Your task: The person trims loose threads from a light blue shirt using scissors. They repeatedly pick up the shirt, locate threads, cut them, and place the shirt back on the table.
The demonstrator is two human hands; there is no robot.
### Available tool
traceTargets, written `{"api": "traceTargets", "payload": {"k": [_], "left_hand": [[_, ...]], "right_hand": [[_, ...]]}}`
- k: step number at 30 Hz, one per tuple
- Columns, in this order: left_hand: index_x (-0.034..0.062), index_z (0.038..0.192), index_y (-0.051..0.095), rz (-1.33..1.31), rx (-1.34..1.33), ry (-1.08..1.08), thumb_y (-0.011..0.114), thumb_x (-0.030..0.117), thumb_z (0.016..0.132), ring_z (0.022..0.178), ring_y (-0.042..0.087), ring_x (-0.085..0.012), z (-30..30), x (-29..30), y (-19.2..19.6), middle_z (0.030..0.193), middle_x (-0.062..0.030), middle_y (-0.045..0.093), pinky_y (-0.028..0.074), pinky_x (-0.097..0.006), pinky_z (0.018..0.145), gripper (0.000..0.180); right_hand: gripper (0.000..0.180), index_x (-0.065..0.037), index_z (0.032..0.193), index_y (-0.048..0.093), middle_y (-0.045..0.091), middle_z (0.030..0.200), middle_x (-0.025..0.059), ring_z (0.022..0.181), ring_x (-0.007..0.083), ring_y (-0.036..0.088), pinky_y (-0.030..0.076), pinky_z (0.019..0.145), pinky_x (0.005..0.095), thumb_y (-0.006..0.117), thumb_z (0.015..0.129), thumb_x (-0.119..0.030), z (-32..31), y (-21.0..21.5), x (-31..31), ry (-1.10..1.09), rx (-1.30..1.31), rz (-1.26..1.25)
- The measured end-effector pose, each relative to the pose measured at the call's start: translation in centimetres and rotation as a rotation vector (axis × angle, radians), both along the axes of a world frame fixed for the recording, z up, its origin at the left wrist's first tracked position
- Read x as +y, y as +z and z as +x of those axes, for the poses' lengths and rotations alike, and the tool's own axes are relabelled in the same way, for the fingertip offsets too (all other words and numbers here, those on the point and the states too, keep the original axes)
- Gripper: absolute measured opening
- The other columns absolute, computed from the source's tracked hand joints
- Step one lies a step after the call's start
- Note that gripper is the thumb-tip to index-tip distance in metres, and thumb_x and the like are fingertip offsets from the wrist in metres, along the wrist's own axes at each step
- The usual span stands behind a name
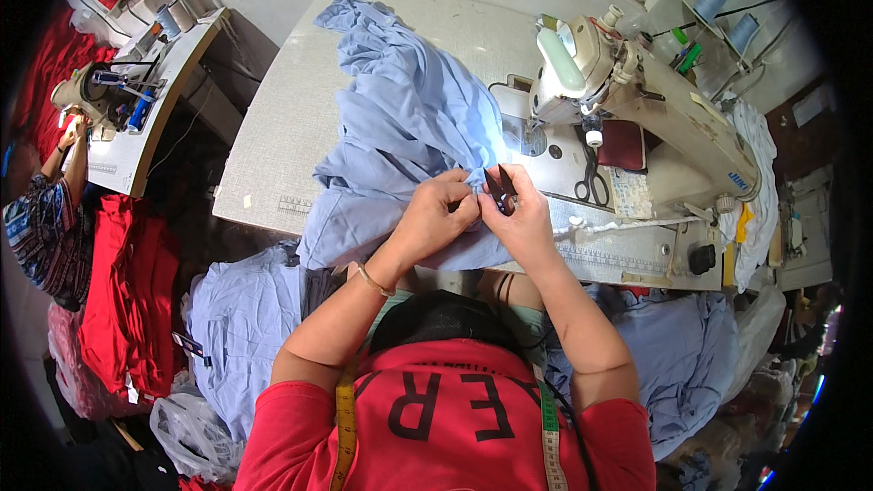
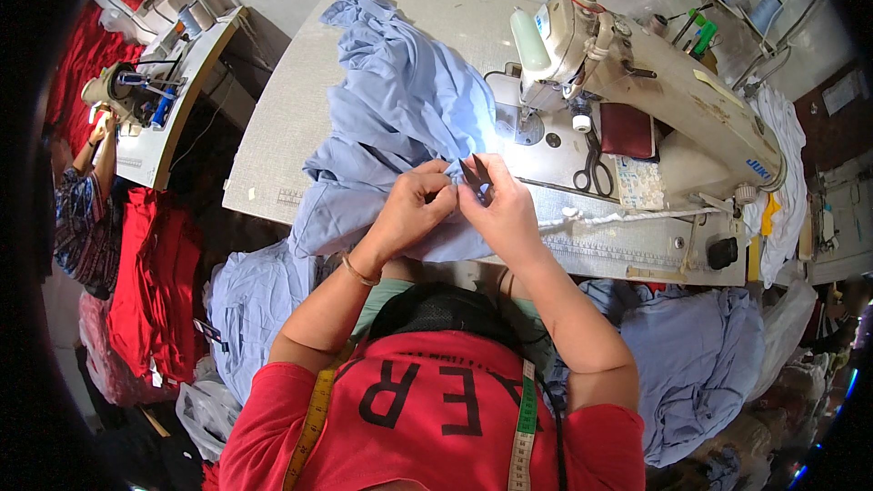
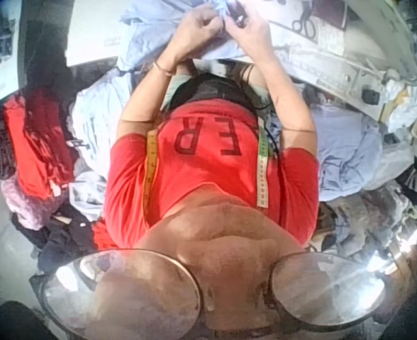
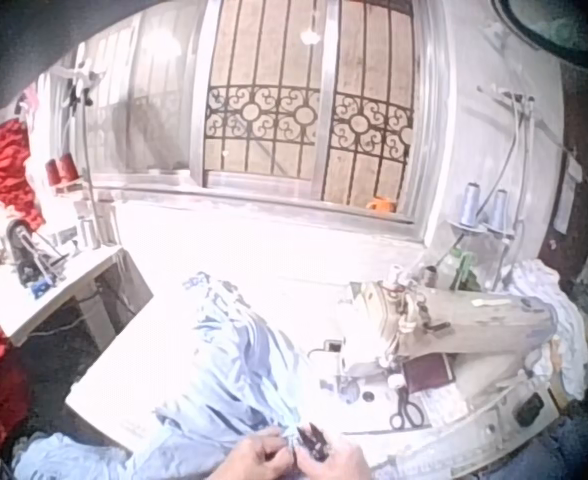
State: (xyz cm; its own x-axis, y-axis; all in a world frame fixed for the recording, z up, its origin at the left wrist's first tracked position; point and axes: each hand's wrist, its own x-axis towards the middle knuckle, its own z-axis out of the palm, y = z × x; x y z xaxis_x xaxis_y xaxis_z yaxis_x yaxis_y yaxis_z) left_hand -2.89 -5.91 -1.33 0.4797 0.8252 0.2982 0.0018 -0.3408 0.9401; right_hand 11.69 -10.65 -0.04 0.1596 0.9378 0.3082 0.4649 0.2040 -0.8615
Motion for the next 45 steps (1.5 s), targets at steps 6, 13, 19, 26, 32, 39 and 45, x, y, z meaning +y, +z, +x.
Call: {"api": "traceTargets", "payload": {"k": [6,13,19,26,32,39,45], "left_hand": [[-0.007,0.073,0.058,-0.065,-0.004,-0.009,0.055,0.003,0.078,0.068,0.053,-0.0179,-0.1,0.0,0.1,0.082,-0.0129,0.059,0.043,-0.03,0.063,0.012],[-0.0063,0.075,0.059,-0.117,-0.046,-0.011,0.057,0.006,0.079,0.074,0.054,-0.0173,0.0,0.2,-0.5,0.081,-0.0098,0.058,0.044,-0.03,0.066,0.013],[-0.007,0.076,0.058,-0.151,0.001,-0.035,0.057,0.005,0.079,0.073,0.053,-0.0165,-0.3,0.1,0.0,0.078,-0.0092,0.057,0.043,-0.029,0.067,0.012],[-0.0055,0.078,0.059,-0.171,-0.046,-0.11,0.057,0.004,0.084,0.079,0.049,-0.0069,-0.6,0.6,-1.2,0.108,-0.0046,0.052,0.041,-0.022,0.066,0.011],[-0.0025,0.075,0.058,-0.282,-0.167,-0.165,0.059,0.007,0.085,0.074,0.045,-0.0032,-0.8,0.6,-0.3,0.103,-0.0016,0.051,0.036,-0.019,0.062,0.013],[-0.0005,0.076,0.058,-0.37,-0.099,-0.174,0.058,0.012,0.089,0.069,0.04,-0.0024,-0.8,1.0,-0.8,0.086,0.0055,0.049,0.032,-0.02,0.058,0.018],[-0.0037,0.082,0.061,-0.22,-0.109,-0.153,0.058,0.012,0.09,0.074,0.044,-0.006,-0.6,1.0,-1.3,0.087,0.0014,0.053,0.036,-0.021,0.064,0.018]], "right_hand": [[0.03,-0.002,0.106,0.054,0.062,0.09,0.0029,0.075,0.0059,0.055,0.045,0.064,0.0205,0.064,0.078,-0.002,0.5,-0.2,0.4,0.04,0.287,-0.138],[0.032,-0.003,0.108,0.053,0.061,0.091,0.0013,0.077,0.005,0.055,0.043,0.064,0.0199,0.064,0.078,-0.001,0.9,0.4,0.1,0.045,0.272,-0.162],[0.031,-0.002,0.107,0.052,0.063,0.086,0.0034,0.074,0.0066,0.058,0.045,0.06,0.0222,0.064,0.078,-0.002,0.2,0.6,-0.3,0.004,-0.049,-0.014],[0.029,-0.003,0.106,0.052,0.06,0.083,0.0013,0.066,0.0055,0.053,0.044,0.058,0.021,0.065,0.08,-0.003,0.7,-0.3,0.2,0.098,0.302,-0.132],[0.035,-0.004,0.108,0.051,0.057,0.084,0.0013,0.059,0.004,0.046,0.036,0.051,0.0183,0.069,0.079,-0.008,1.7,0.5,0.5,0.187,0.67,-0.361],[0.029,-0.002,0.108,0.051,0.061,0.085,0.0097,0.065,0.0192,0.059,0.045,0.056,0.0302,0.063,0.085,-0.014,1.6,-0.5,0.3,0.003,-0.069,0.098],[0.02,-0.006,0.106,0.053,0.063,0.09,0.0154,0.075,0.0358,0.062,0.049,0.064,0.0441,0.053,0.089,-0.017,0.2,3.8,-2.7,0.072,-0.63,-0.048]]}}
